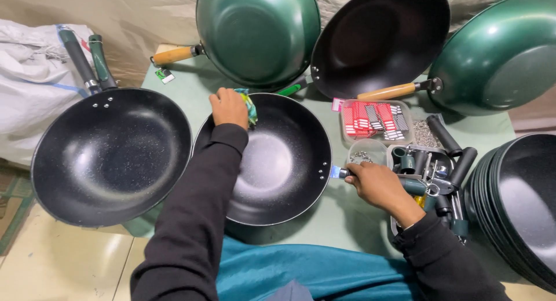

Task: Assembling handles onto various pans using a screwdriver and wiping them clean with a cloth.

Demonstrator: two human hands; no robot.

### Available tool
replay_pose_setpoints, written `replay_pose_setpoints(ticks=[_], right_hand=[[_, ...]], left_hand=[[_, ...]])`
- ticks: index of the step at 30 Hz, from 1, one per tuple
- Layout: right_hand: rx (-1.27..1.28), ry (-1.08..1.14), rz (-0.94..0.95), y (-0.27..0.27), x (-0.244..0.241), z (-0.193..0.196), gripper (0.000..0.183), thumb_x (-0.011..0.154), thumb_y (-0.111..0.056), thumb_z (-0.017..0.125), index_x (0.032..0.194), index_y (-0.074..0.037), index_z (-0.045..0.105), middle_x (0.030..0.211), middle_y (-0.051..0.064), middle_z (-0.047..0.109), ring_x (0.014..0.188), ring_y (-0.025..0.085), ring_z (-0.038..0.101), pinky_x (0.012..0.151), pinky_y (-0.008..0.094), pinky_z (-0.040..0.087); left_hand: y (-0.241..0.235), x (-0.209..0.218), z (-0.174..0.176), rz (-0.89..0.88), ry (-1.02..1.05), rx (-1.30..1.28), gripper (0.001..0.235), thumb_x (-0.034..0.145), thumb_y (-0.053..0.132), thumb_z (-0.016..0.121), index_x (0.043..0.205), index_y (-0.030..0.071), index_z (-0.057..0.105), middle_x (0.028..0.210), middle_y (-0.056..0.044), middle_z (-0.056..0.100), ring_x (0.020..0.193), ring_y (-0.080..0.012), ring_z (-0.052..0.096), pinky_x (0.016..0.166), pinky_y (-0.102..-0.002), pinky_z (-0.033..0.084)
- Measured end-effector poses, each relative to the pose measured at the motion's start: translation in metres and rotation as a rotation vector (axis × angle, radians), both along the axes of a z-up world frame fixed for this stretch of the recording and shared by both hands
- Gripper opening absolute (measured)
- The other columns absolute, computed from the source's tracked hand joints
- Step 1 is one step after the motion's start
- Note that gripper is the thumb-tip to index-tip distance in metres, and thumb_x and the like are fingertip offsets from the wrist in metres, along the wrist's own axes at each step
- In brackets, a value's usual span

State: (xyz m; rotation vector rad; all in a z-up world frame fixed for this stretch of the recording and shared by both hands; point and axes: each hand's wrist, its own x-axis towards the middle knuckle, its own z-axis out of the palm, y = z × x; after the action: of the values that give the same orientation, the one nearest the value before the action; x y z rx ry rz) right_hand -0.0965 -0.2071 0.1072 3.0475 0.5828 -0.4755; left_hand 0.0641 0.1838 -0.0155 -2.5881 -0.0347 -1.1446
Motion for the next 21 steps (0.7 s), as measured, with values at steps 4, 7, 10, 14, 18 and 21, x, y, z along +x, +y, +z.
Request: replay_pose_setpoints(ticks=[4, 7, 10, 14, 18, 21], right_hand=[[0.003, 0.045, -0.01, 0.003, 0.001, 0.007, 0.042, 0.1, -0.043, 0.052, 0.133, -0.018, 0.064, 0.103, 0.016, 0.073, 0.1, 0.038, 0.074, 0.086, 0.05, 0.059], [0.015, 0.069, -0.033, 0.002, 0.001, 0.01, 0.043, 0.1, -0.043, 0.052, 0.133, -0.017, 0.065, 0.104, 0.016, 0.074, 0.101, 0.039, 0.074, 0.086, 0.05, 0.059], [-0.003, 0.084, -0.054, 0.0, 0.0, 0.013, 0.043, 0.1, -0.041, 0.053, 0.134, -0.016, 0.065, 0.106, 0.017, 0.074, 0.103, 0.039, 0.074, 0.087, 0.05, 0.059], [-0.001, 0.11, -0.084, 0.003, -0.003, 0.019, 0.044, 0.101, -0.04, 0.051, 0.137, -0.016, 0.063, 0.112, 0.019, 0.074, 0.106, 0.04, 0.073, 0.09, 0.052, 0.058], [-0.01, 0.116, -0.102, 0.003, -0.005, 0.019, 0.046, 0.102, -0.041, 0.05, 0.139, -0.017, 0.062, 0.114, 0.019, 0.074, 0.109, 0.04, 0.073, 0.091, 0.051, 0.058], [-0.008, 0.128, -0.106, 0.002, -0.005, 0.019, 0.046, 0.102, -0.041, 0.05, 0.14, -0.017, 0.061, 0.115, 0.019, 0.073, 0.109, 0.04, 0.072, 0.091, 0.051, 0.058]], left_hand=[[0.024, -0.029, 0.003, -0.003, 0.03, 0.05, 0.019, 0.095, 0.01, 0.048, 0.08, 0.006, 0.06, 0.078, -0.012, 0.044, 0.082, -0.0363, 0.042, 0.073, -0.05, 0.033], [0.029, -0.052, 0.008, 0.015, 0.04, 0.068, 0.018, 0.095, 0.007, 0.048, 0.08, 0.004, 0.059, 0.078, -0.013, 0.042, 0.078, -0.0351, 0.04, 0.068, -0.049, 0.033], [0.025, -0.083, 0.014, 0.096, 0.057, 0.109, 0.018, 0.094, 0.007, 0.046, 0.077, 0.007, 0.054, 0.077, -0.01, 0.037, 0.073, -0.0308, 0.036, 0.06, -0.043, 0.03], [0.012, -0.127, 0.028, 0.161, 0.133, 0.186, 0.019, 0.095, 0.009, 0.05, 0.076, 0.008, 0.056, 0.079, -0.012, 0.041, 0.07, -0.0302, 0.041, 0.053, -0.041, 0.032], [0.016, -0.153, -0.027, 0.081, 0.281, 0.097, 0.014, 0.086, 0.007, 0.055, 0.074, 0.001, 0.062, 0.076, -0.015, 0.044, 0.067, -0.0358, 0.046, 0.046, -0.044, 0.035], [0.004, -0.19, -0.011, 0.02, 0.546, 0.074, 0.02, 0.085, 0.009, 0.055, 0.071, 0.001, 0.065, 0.073, -0.019, 0.045, 0.068, -0.0385, 0.043, 0.05, -0.048, 0.034]])
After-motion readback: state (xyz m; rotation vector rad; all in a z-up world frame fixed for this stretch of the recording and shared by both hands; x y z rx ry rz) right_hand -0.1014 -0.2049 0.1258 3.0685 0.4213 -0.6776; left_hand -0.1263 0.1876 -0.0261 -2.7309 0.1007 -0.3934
